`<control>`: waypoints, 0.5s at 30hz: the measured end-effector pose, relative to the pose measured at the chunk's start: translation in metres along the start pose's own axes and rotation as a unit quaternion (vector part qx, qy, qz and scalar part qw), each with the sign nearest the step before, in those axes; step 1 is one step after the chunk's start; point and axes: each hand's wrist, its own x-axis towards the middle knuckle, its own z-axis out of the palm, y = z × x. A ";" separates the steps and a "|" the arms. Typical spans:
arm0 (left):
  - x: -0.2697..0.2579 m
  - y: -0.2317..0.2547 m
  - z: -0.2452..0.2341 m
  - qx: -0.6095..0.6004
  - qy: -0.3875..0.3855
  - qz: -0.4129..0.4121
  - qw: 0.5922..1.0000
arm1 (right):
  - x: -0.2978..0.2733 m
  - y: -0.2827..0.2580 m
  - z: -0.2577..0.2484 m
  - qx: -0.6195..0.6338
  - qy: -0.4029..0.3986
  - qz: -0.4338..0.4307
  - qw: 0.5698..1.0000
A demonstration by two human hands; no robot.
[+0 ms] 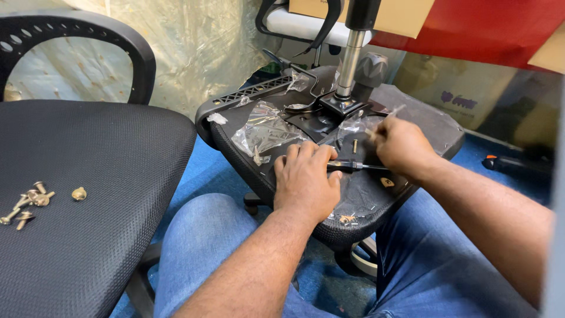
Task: The person uses a screwdriver to fasten screws into a black plastic chair base, securing it to the underside of a chair seat. They methodically tighten multiple screws while holding the base steady with their other hand.
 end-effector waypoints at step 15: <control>-0.014 0.001 -0.009 -0.034 -0.028 -0.022 0.999 | 0.012 -0.033 -0.001 -0.103 -0.065 -0.072 0.990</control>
